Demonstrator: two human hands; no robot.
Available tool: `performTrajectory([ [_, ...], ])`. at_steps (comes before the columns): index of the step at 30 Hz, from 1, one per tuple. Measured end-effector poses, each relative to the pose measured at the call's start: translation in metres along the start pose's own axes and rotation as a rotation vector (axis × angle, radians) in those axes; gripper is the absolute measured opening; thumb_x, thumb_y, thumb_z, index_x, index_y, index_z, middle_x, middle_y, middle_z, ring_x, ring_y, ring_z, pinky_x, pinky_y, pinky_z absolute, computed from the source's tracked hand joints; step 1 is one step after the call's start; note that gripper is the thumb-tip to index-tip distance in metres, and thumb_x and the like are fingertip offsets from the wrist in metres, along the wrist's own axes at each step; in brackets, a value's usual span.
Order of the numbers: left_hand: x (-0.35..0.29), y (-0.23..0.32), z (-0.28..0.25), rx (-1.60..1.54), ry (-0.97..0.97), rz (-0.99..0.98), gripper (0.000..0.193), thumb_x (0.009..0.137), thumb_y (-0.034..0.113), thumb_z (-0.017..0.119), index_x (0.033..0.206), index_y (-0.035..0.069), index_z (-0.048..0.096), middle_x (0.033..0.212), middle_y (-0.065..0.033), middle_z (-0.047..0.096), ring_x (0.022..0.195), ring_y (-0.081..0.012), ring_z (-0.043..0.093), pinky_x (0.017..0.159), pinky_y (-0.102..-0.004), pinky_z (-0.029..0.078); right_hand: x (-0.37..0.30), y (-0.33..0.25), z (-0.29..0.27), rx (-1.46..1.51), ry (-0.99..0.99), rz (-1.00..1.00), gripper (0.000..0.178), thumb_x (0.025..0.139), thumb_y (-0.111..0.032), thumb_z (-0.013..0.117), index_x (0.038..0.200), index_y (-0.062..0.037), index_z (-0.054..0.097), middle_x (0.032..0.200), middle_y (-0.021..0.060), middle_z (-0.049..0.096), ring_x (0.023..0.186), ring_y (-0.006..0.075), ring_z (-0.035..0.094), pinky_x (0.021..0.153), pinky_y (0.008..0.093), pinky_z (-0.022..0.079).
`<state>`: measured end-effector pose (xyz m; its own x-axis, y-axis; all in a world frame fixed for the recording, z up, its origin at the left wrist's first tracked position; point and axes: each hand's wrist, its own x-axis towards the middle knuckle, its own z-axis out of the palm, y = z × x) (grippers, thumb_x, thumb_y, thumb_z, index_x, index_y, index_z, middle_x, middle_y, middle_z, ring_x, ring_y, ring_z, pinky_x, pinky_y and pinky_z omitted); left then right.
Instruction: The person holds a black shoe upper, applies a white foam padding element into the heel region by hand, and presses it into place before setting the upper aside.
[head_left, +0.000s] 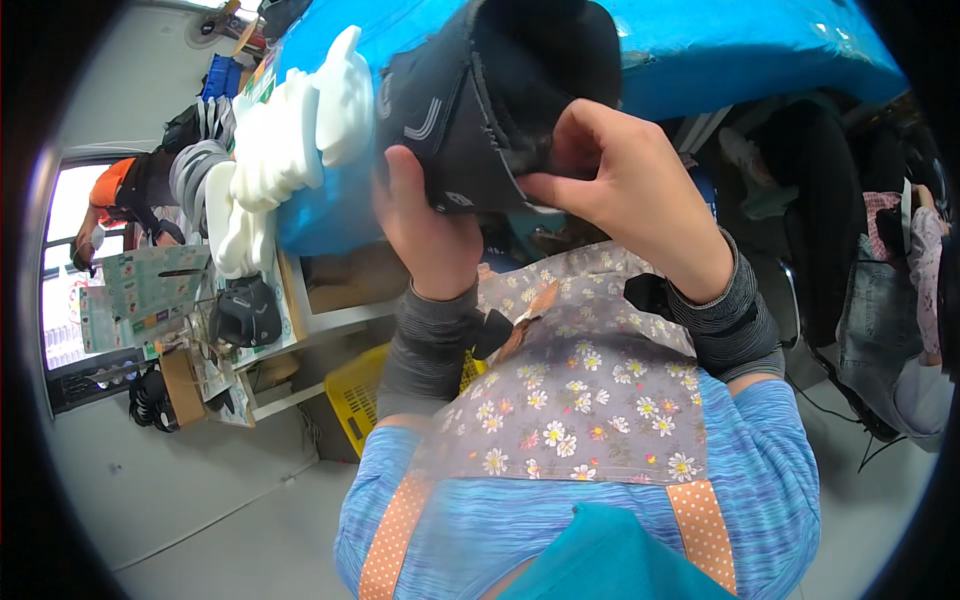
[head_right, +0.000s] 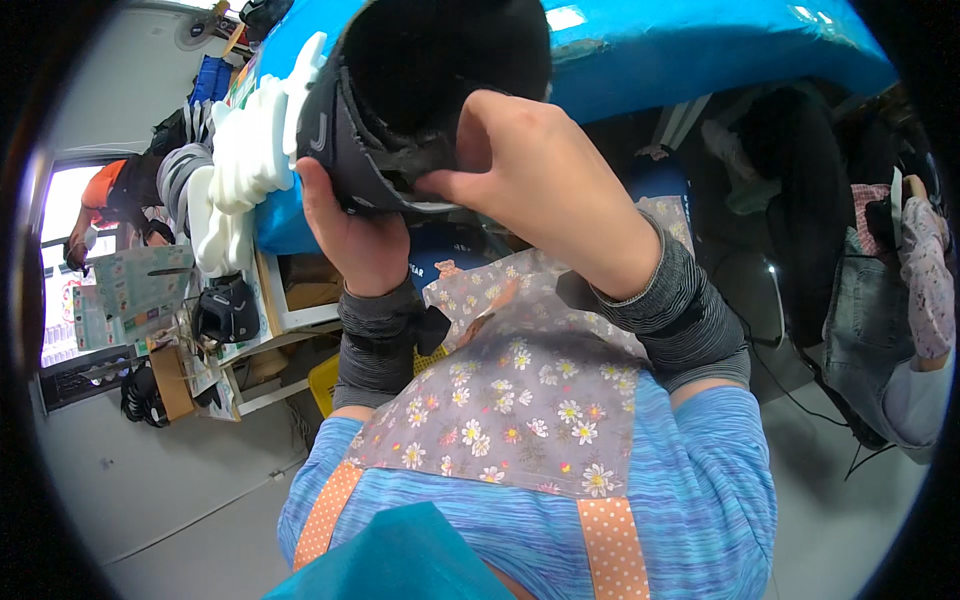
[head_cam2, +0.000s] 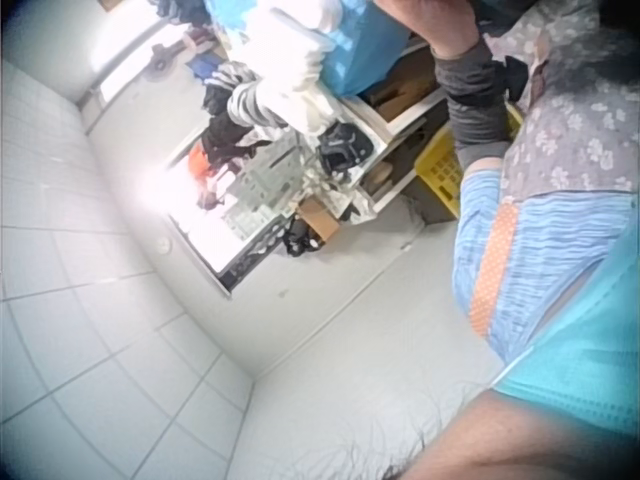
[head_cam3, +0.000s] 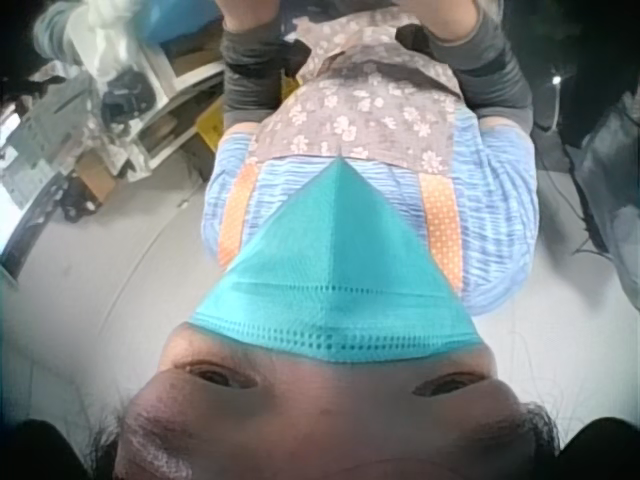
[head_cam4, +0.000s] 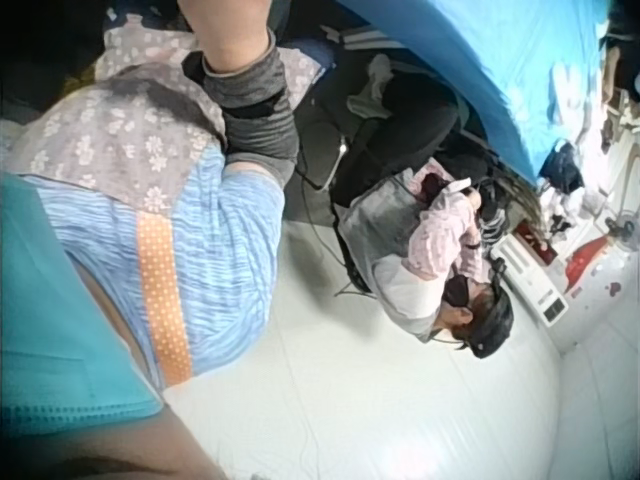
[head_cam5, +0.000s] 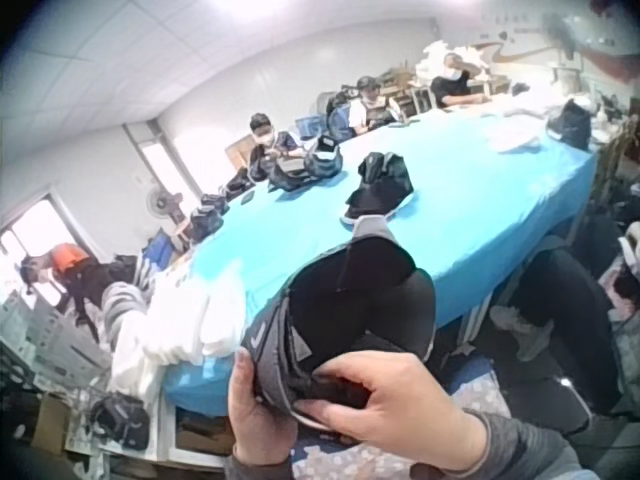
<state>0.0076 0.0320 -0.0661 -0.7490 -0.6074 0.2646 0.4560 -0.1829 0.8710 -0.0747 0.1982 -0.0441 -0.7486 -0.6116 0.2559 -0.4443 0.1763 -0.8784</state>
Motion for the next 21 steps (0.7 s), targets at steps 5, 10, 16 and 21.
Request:
performTrajectory([
  [5,-0.002,-0.003,-0.004,0.195,0.036,0.171,0.062,0.098,0.048,0.056,0.138,0.001,0.049,0.135,-0.0120,0.057,0.123,-0.0246,0.056,0.107,-0.0405,0.042,-0.002,0.012,0.008,-0.020,0.011,-0.125,0.016,0.083,-0.016,0.073,0.084,-0.0005,0.067,0.077,0.0152,0.065,0.069,0.0324,0.064,0.060,0.0368,0.050],
  [10,-0.003,0.001,0.000,-0.101,0.073,0.025,0.061,0.097,0.050,0.057,0.138,0.006,0.051,0.136,-0.0094,0.058,0.123,-0.0246,0.056,0.107,-0.0410,0.042,-0.005,0.027,0.025,0.203,0.260,-0.365,0.013,0.089,-0.012,0.071,0.087,-0.0004,0.067,0.077,0.0085,0.066,0.067,0.0187,0.062,0.061,0.0281,0.048],
  [16,-0.004,-0.002,0.003,-0.101,0.132,-0.019,0.062,0.096,0.050,0.059,0.139,0.006,0.051,0.136,-0.0097,0.058,0.123,-0.0252,0.056,0.107,-0.0418,0.042,-0.002,0.046,0.027,0.558,0.115,-0.119,0.011,0.088,-0.006,0.073,0.093,-0.0002,0.065,0.081,0.0028,0.065,0.072,0.0072,0.061,0.065,0.0226,0.048],
  [21,-0.005,-0.008,-0.006,-0.094,0.102,-0.035,0.062,0.096,0.051,0.058,0.139,0.006,0.051,0.136,-0.0098,0.058,0.124,-0.0264,0.055,0.108,-0.0426,0.041,0.003,0.034,0.008,0.427,0.044,-0.209,0.015,0.087,-0.008,0.073,0.093,-0.0024,0.060,0.090,0.0044,0.064,0.076,0.0144,0.066,0.063,0.0274,0.052],
])
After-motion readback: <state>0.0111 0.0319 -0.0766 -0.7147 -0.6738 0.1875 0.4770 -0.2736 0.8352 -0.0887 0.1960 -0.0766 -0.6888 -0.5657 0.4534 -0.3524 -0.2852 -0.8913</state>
